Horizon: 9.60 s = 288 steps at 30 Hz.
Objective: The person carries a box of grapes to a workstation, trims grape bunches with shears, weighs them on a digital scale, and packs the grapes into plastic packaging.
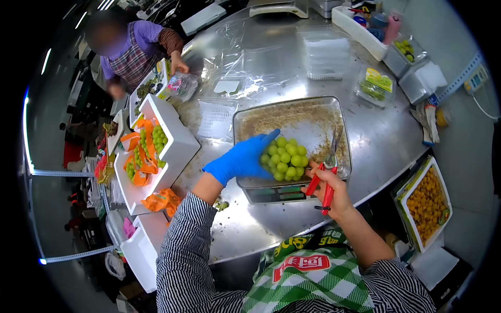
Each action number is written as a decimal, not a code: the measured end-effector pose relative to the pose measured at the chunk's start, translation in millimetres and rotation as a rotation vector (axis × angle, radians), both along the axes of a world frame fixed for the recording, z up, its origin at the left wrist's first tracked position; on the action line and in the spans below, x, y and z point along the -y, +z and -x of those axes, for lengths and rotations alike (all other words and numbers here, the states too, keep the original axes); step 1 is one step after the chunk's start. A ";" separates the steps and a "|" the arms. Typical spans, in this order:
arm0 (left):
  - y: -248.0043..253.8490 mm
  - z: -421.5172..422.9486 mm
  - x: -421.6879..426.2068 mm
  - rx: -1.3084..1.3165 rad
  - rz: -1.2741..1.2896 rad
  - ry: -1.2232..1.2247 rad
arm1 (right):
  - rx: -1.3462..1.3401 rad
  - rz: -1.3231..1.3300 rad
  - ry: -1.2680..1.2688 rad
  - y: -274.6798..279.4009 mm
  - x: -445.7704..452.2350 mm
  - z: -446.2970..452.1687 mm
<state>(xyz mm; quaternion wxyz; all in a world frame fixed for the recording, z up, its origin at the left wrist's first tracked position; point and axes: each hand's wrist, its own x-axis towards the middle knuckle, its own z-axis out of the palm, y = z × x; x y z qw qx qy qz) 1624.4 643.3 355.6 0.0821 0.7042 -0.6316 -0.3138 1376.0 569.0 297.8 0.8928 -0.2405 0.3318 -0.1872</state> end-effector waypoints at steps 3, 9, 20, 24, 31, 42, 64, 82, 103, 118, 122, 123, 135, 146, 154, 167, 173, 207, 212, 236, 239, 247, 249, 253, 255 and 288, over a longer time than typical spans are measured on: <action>-0.3 -3.2 2.5 -0.065 -0.015 0.012 | 0.111 -0.151 0.122 0.5 14.4 -7.7; -5.6 -16.9 11.0 -0.190 -0.041 0.041 | 0.223 -0.246 0.164 28.1 43.5 -19.2; -10.0 -32.3 -34.1 -1.101 -0.088 0.438 | 0.580 -0.220 0.440 97.5 92.1 -51.2; -41.9 -14.2 -82.7 -1.277 0.158 0.556 | 0.599 0.079 0.523 102.4 100.2 -42.8; -17.1 51.5 -83.7 -2.149 0.759 0.295 | 0.217 1.008 0.768 117.8 81.7 -20.9; -16.0 84.3 -122.5 -2.203 0.944 0.006 | 0.248 1.891 0.853 155.2 62.9 -38.0; -14.1 79.7 -149.6 -1.966 0.678 0.437 | 0.254 2.026 1.159 195.2 77.5 -66.4; 14.7 59.9 -129.6 -1.567 0.467 0.764 | 0.223 2.005 1.208 189.6 90.1 -75.9; 6.5 76.7 -113.2 -1.925 0.473 1.213 | 0.154 1.525 1.150 185.6 92.2 -57.1; -13.9 105.4 -122.2 -1.568 0.902 1.538 | 0.084 1.653 1.454 203.9 93.0 -53.1; -15.6 109.9 -126.5 -1.550 0.955 1.459 | 0.056 1.761 1.504 213.6 87.9 -55.0; -15.3 111.7 -127.6 -1.571 0.960 1.425 | 0.057 1.814 1.491 214.1 86.1 -54.4; -39.0 118.8 -149.1 -1.474 0.955 1.157 | 0.012 2.301 1.232 206.0 52.5 -28.2; -44.1 112.4 -149.6 -1.188 1.042 1.500 | -0.029 2.210 1.317 203.1 53.5 -31.8; -34.9 117.8 -140.5 -1.361 1.007 1.386 | -0.037 2.210 1.531 227.1 61.3 -48.0; -28.4 136.5 -143.4 -1.420 0.898 1.374 | -0.004 2.327 1.357 228.6 58.3 -57.3; -28.9 134.6 -141.8 -1.405 0.886 1.386 | -0.009 2.370 1.297 227.4 55.6 -58.8; -32.9 99.3 -130.7 -1.383 0.890 1.370 | 0.008 2.551 0.955 191.9 37.3 -63.6; -33.9 97.5 -130.2 -1.377 0.896 1.383 | 0.116 2.556 1.234 192.5 53.3 -69.3; -41.2 79.5 -122.5 -1.358 0.886 1.395 | 0.088 2.530 1.089 174.4 46.4 -90.0; -41.8 77.0 -123.9 -1.357 0.884 1.397 | 0.122 2.546 1.047 172.7 47.5 -94.0; -40.3 70.8 -125.1 -1.362 0.895 1.385 | 0.101 2.530 1.085 170.3 52.7 -100.4; -39.7 70.3 -125.3 -1.365 0.893 1.380 | 0.052 2.501 1.052 170.4 52.2 -99.9; -38.9 70.3 -126.0 -1.360 0.893 1.379 | -0.041 2.437 0.995 177.9 45.2 -94.5; -38.8 69.8 -126.2 -1.358 0.890 1.382 | -0.060 2.457 0.925 177.9 43.1 -94.0; -29.5 45.9 -98.4 -1.355 0.720 1.340 | 0.087 2.258 1.311 161.7 90.4 -116.9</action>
